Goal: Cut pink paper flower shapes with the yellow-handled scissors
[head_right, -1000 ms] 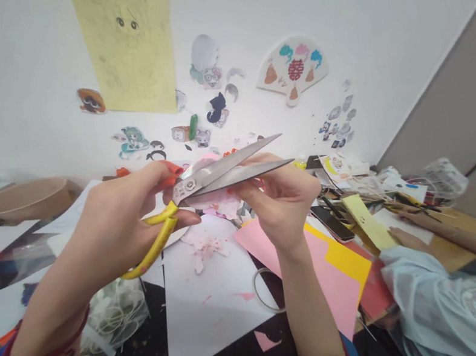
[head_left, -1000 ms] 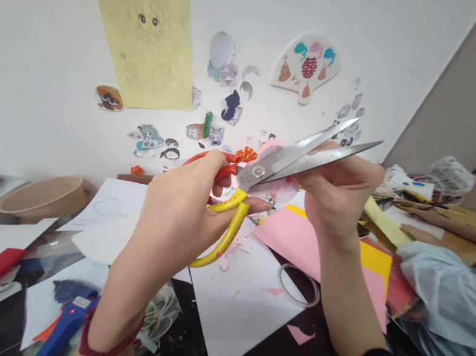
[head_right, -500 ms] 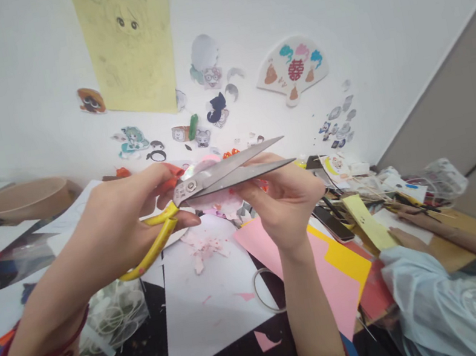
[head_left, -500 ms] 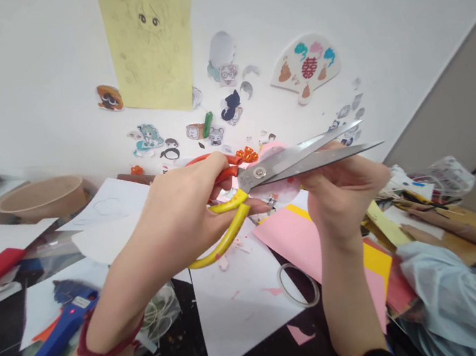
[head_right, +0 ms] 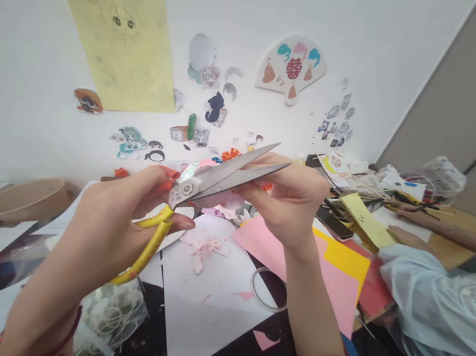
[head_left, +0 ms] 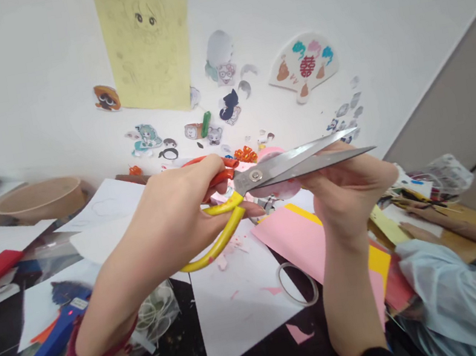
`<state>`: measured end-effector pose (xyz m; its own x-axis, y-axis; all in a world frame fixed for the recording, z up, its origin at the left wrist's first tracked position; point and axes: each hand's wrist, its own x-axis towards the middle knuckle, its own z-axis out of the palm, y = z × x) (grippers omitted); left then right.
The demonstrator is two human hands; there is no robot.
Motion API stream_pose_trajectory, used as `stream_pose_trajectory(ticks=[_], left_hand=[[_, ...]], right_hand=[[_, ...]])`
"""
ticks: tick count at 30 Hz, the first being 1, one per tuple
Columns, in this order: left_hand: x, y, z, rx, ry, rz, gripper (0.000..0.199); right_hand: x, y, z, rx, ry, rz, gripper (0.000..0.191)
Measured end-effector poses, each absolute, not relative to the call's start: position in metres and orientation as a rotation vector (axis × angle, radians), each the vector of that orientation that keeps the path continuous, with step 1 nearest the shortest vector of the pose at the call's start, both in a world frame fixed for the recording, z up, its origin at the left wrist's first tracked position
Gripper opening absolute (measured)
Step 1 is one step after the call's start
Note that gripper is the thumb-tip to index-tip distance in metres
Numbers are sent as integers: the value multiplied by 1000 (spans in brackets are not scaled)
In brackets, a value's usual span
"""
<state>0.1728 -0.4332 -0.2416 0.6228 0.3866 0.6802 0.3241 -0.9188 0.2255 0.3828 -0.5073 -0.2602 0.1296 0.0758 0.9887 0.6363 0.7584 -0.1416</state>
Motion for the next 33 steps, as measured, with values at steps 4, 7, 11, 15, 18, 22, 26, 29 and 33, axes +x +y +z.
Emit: stream_pose_trajectory(ticks=[4,7,11,15,18,22,26,29,33], left_hand=[[172,-432,-243,2761,581,1205,36],[172,-432,-243,2758,597,1208,41],[172,-433,-244,2744,624,1201,42],[171,-433,-243,2750,630,1196,45],[169,-432,-242,2765,630,1186,46],[172,-428,-245,2555,609,1284,44],[184,-428,-252,2137,364,1385,34],[194,-436,-255,1884,222,1299,30],[202,-448,-255,1781,229,1252,35]], right_hand=[[383,-512,-257,-689,-1433,-479,20],[383,-513,-255,-659,-1451,-504,23],[383,-513,-254,-620,-1468,-536,25],[383,-516,-253,-664,-1476,-539,24],[384,-517,-253,-659,-1487,-537,24],[382,-519,-251,-657,-1465,-399,19],[378,-521,-249,-736,-1412,-179,14],[374,-523,-250,-801,-1408,-46,14],[369,-523,-252,-865,-1414,57,13]])
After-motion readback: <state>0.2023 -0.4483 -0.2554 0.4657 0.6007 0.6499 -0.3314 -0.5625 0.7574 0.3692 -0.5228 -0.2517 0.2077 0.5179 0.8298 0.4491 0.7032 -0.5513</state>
